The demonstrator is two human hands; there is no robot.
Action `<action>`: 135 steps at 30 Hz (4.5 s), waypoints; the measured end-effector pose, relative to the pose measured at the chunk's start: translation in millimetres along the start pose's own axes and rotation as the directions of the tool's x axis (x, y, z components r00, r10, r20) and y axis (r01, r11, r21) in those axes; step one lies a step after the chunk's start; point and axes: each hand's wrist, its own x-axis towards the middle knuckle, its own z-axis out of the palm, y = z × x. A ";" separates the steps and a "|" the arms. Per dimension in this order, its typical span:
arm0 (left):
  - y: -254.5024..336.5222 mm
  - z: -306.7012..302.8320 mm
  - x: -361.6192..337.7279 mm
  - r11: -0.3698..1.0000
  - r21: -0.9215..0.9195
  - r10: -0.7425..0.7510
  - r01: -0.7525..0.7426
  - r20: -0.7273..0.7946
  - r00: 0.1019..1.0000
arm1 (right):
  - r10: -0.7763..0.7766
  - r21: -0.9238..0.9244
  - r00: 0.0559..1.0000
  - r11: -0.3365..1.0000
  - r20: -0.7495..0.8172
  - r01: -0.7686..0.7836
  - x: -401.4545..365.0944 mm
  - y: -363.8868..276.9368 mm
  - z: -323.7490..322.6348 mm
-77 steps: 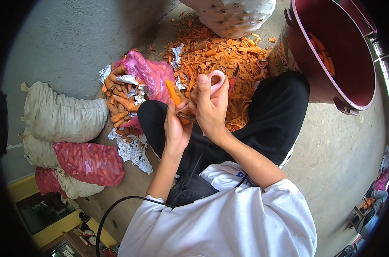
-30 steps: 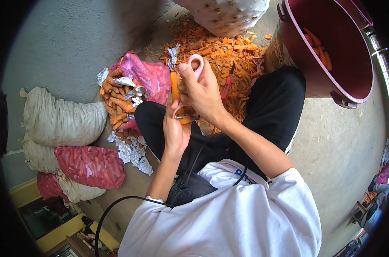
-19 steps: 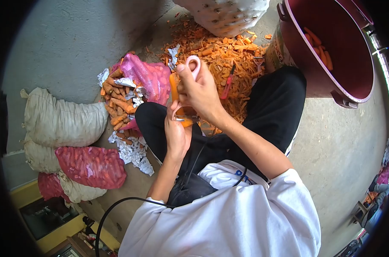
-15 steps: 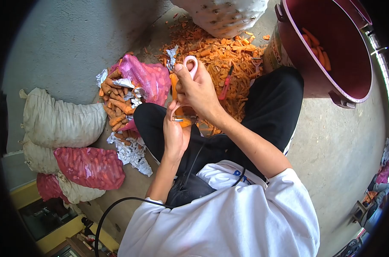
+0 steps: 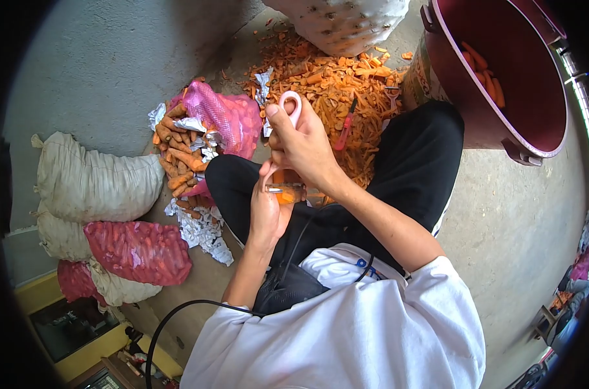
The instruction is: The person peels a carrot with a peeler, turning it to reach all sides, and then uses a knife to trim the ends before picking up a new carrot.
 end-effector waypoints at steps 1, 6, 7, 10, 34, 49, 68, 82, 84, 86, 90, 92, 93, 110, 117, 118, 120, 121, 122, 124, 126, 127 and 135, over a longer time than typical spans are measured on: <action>0.7 2.3 -5.4 1.000 -0.005 -0.018 0.018 0.015 1.000 | -0.108 -0.085 0.993 0.991 -0.037 0.105 9.9 0.8 -3.7; -0.3 10.3 -15.5 0.994 0.047 -0.106 0.100 0.137 0.985 | -0.336 -0.350 0.935 0.894 -0.113 0.279 138.4 34.3 -67.8; 2.6 9.7 -14.7 0.995 0.031 -0.103 0.100 0.125 0.987 | -0.366 -0.357 0.914 0.889 -0.176 0.287 147.0 30.7 -66.4; 9.7 2.7 -7.5 0.997 0.034 -0.070 0.066 0.130 0.989 | -0.381 -0.272 0.916 0.901 -0.127 0.337 150.1 20.1 -51.9; 14.3 12.8 18.8 0.978 -0.181 0.085 -0.100 -0.089 0.992 | -0.266 0.176 0.943 0.937 -0.202 0.302 -17.1 10.3 9.7; 4.9 23.5 16.9 0.961 -0.227 0.125 -0.157 -0.148 0.981 | -0.178 0.173 0.951 0.959 -0.254 0.226 -6.6 12.6 -0.4; 5.0 5.3 7.6 0.969 -0.246 0.075 -0.036 0.149 0.986 | 0.063 0.104 0.993 0.992 0.102 -0.074 -1.8 -7.6 7.2; -4.6 3.4 -5.1 0.999 0.041 0.008 -0.011 0.077 0.997 | 0.038 0.130 0.999 0.991 0.020 -0.040 11.4 -9.3 -1.6; -5.7 -9.4 -8.0 0.988 0.152 -0.047 0.033 0.088 0.995 | -0.128 -0.020 0.987 0.992 -0.097 0.126 32.4 -4.0 -10.9; -4.5 -16.3 -14.6 0.954 0.291 -0.107 0.069 0.115 0.988 | -0.270 0.000 0.957 0.963 -0.106 0.271 86.3 10.6 -29.1; 9.2 -8.6 -16.3 0.987 0.114 -0.127 0.109 0.162 0.979 | -0.312 -0.046 0.927 0.950 -0.208 0.309 153.9 25.6 -54.4; 11.0 -13.3 -11.8 0.989 0.127 -0.094 0.075 0.154 0.984 | -0.340 -0.221 0.928 0.927 -0.152 0.304 139.5 4.9 -44.8; 10.5 -13.7 -6.3 0.987 0.150 -0.081 0.064 0.111 0.991 | -0.323 -0.156 0.940 0.939 -0.110 0.305 131.3 1.2 -43.7; 9.1 -15.6 22.4 0.959 -0.280 -0.022 0.030 0.030 0.999 | -0.193 0.243 0.975 0.946 -0.112 0.215 -20.5 13.2 11.9; 11.4 -5.2 18.6 0.983 -0.185 0.005 -0.015 -0.054 0.999 | -0.228 0.151 0.961 0.956 -0.156 0.251 -20.2 14.3 14.9; 10.6 -4.4 18.1 0.983 -0.181 0.017 -0.027 -0.056 0.998 | -0.229 0.148 0.959 0.956 -0.165 0.254 -19.7 14.2 14.7; 14.2 4.6 13.9 0.979 -0.206 0.000 -0.008 -0.038 0.999 | -0.225 0.135 0.961 0.959 -0.163 0.248 -19.1 12.5 14.6; 15.1 7.1 11.3 0.976 -0.218 -0.008 0.001 -0.032 0.999 | -0.217 0.127 0.964 0.963 -0.151 0.237 -19.4 10.8 15.8; 11.5 0.3 12.0 0.971 -0.240 -0.003 0.005 0.009 1.000 | -0.211 0.119 0.968 0.966 -0.136 0.228 -18.2 9.5 16.5; 12.3 -4.3 12.2 0.960 -0.277 0.001 0.026 0.097 0.995 | -0.109 0.115 0.994 0.987 -0.027 0.112 -13.9 6.4 12.1; 8.8 -2.3 8.9 0.980 -0.192 -0.057 0.054 -0.011 0.998 | -0.048 0.113 0.999 0.992 -0.010 0.049 -14.7 6.3 10.2; 8.5 -5.3 9.8 0.981 -0.191 -0.032 0.035 0.022 0.999 | -0.047 0.118 0.998 0.992 -0.041 0.052 -13.0 6.5 12.0; 8.0 2.1 8.0 0.988 -0.004 0.151 -0.151 -0.055 0.987 | -0.089 0.144 0.987 0.984 -0.135 0.109 -8.5 13.2 13.7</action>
